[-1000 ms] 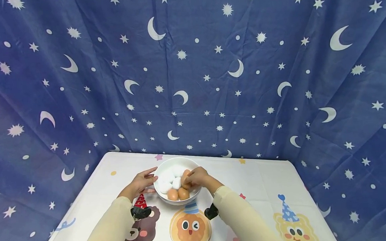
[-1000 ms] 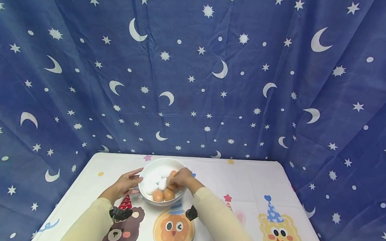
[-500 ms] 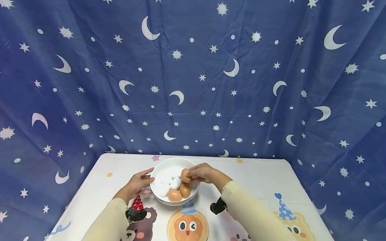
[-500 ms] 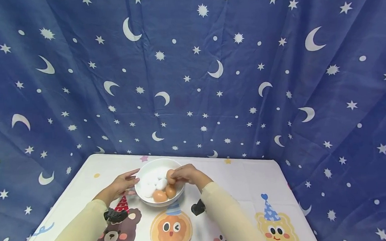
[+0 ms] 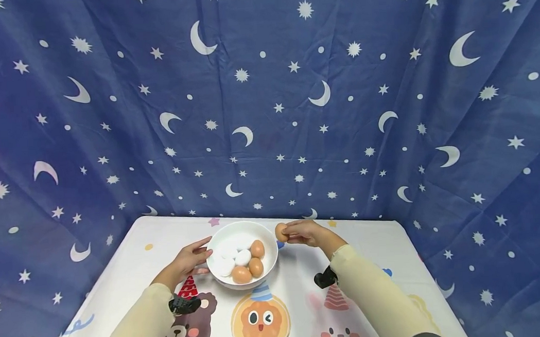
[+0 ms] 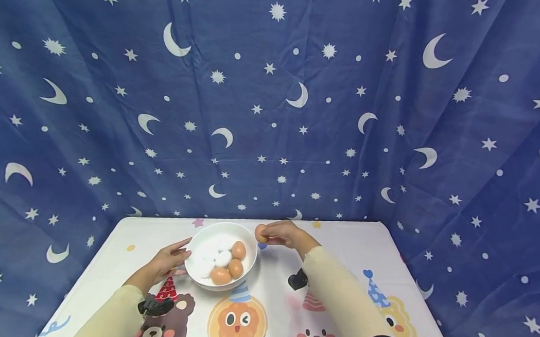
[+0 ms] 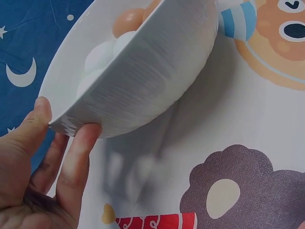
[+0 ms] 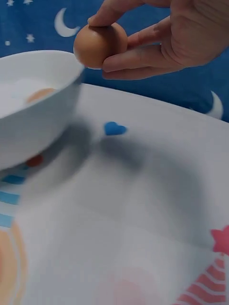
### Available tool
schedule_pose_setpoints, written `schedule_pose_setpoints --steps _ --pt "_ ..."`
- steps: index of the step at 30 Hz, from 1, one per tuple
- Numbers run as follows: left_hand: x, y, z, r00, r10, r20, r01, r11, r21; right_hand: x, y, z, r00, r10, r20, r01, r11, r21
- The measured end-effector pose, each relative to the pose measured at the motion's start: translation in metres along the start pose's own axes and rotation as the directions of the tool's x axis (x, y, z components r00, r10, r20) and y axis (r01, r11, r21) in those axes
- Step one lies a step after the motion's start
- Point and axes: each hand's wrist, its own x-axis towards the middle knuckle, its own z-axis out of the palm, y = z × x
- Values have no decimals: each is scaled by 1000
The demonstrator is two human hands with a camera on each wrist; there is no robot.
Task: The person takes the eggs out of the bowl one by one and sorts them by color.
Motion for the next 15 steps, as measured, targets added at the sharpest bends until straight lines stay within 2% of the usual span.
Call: schedule_pose_setpoints --steps 9,15 --pt "-1 -1 -2 1000 0 -11 0 1000 -8 13 25 -34 989 21 -149 -17 999 32" --pt "-2 -3 0 1000 1 -13 -1 1000 -12 15 44 -49 975 61 -215 -69 997 -26"
